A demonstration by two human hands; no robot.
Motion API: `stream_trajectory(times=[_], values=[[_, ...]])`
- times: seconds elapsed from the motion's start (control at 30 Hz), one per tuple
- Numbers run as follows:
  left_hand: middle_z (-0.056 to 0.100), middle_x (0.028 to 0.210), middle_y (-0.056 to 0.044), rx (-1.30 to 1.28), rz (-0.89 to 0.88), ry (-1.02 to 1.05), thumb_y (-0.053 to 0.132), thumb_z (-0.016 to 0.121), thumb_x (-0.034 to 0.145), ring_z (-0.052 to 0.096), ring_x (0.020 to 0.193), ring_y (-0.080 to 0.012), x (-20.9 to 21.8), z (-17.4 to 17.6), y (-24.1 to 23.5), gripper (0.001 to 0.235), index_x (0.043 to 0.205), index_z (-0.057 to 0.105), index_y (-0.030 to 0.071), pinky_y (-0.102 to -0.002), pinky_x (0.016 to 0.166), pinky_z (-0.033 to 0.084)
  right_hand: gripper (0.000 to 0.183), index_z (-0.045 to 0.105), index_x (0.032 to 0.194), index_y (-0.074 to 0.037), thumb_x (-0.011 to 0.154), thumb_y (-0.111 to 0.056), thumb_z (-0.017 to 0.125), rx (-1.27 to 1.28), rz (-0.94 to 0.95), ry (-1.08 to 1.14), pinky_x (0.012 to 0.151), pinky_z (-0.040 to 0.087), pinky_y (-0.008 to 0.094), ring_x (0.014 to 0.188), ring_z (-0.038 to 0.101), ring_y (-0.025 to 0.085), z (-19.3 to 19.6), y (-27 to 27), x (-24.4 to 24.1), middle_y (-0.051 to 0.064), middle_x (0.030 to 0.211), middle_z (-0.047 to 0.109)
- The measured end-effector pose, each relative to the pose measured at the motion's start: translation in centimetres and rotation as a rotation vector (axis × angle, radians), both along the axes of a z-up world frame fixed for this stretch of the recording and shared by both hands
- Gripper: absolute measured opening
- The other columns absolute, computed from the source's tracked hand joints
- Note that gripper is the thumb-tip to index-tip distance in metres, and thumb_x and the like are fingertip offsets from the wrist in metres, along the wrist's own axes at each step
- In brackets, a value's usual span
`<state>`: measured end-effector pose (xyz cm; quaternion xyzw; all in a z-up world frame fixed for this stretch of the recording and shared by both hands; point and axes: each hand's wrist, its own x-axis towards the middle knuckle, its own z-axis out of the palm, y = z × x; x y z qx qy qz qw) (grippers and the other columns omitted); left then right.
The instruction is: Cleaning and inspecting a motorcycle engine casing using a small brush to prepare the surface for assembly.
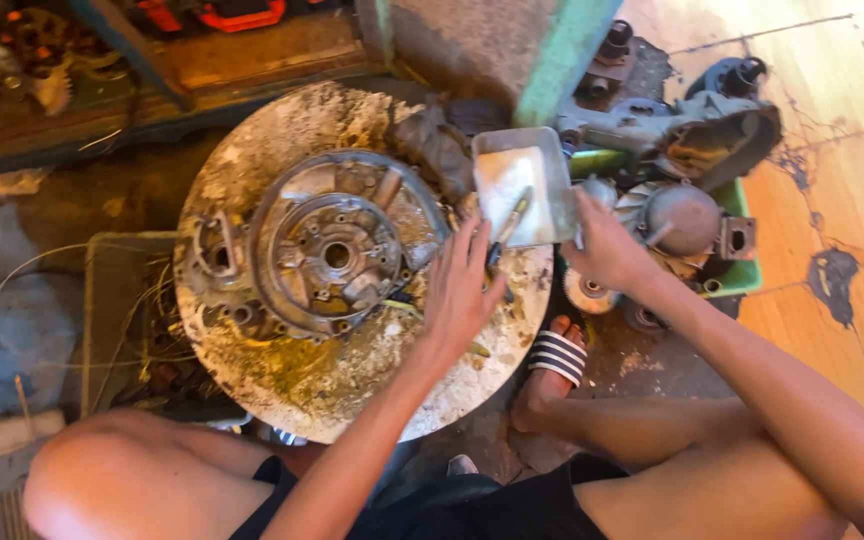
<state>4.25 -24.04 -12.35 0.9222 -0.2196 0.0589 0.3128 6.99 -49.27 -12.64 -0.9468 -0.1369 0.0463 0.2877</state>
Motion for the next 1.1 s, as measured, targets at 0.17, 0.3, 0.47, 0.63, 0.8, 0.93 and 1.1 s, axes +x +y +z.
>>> stream_trajectory(times=[0.17,0.3,0.47,0.63,0.8,0.93,1.1], values=[[0.052,0.137,-0.015,-0.280,0.226,0.073,0.021,0.070,0.094,0.056,0.126,-0.0352,-6.8,4.9,5.6,0.044,0.133,0.059,0.003,-0.047,0.102,0.050,0.068,0.042,0.139,0.018,0.076,0.004,0.062,-0.110,0.012,-0.382,0.105,0.040,0.055,0.121,0.049,0.055,6.7,3.9,1.0,0.033,0.127,0.046],[0.051,0.127,-0.011,-0.236,0.628,-0.185,0.025,0.090,0.073,0.053,0.120,-0.0338,-9.6,2.4,12.6,0.058,0.119,0.057,0.009,-0.048,0.101,0.046,0.035,0.060,0.119,-0.001,0.086,-0.007,0.067,-0.152,0.111,-0.527,0.093,0.048,0.043,0.111,0.060,0.035,7.4,8.9,1.2,0.014,0.116,0.057],[0.049,0.116,-0.009,0.106,0.759,-0.127,0.035,0.089,0.073,0.057,0.109,-0.0345,-9.8,0.5,17.5,0.060,0.116,0.057,0.008,-0.048,0.088,0.052,0.030,0.066,0.097,-0.012,0.090,-0.041,0.060,-0.532,0.284,-0.397,0.078,0.053,0.038,0.097,0.063,0.023,2.7,14.5,2.0,0.004,0.095,0.063],[0.063,0.088,-0.008,0.256,0.670,0.056,0.034,0.076,0.092,0.069,0.091,-0.0296,-9.3,2.0,18.2,0.028,0.099,0.066,0.008,-0.041,0.066,0.060,0.048,0.069,0.105,-0.004,0.089,-0.047,0.057,-0.762,0.227,-0.109,0.086,0.053,0.043,0.104,0.067,0.032,0.3,16.5,4.3,0.015,0.103,0.069],[0.067,0.082,-0.005,0.396,0.653,0.124,0.048,0.069,0.094,0.072,0.083,-0.0255,-8.7,1.2,18.8,0.034,0.091,0.067,0.014,-0.038,0.065,0.060,0.034,0.073,0.088,-0.009,0.088,-0.040,0.058,-0.807,0.205,0.090,0.085,0.050,0.046,0.086,0.074,0.034,-3.1,16.5,7.6,0.012,0.082,0.074],[0.068,0.080,-0.006,0.557,0.595,0.231,0.053,0.060,0.100,0.072,0.079,-0.0225,-8.3,2.0,19.2,0.043,0.091,0.070,0.012,-0.036,0.062,0.061,0.037,0.075,0.082,-0.009,0.087,-0.040,0.056,-0.769,0.181,0.182,0.085,0.050,0.046,0.087,0.075,0.035,-0.2,17.4,7.6,0.013,0.079,0.076],[0.066,0.075,-0.005,0.777,0.381,0.139,0.048,0.055,0.104,0.073,0.075,-0.0226,-8.2,1.1,20.2,0.040,0.088,0.068,0.014,-0.035,0.063,0.061,0.036,0.071,0.110,-0.005,0.094,-0.035,0.057,-1.012,0.223,0.041,0.100,0.044,0.042,0.111,0.067,0.030,7.5,21.4,4.6,0.015,0.109,0.072]])
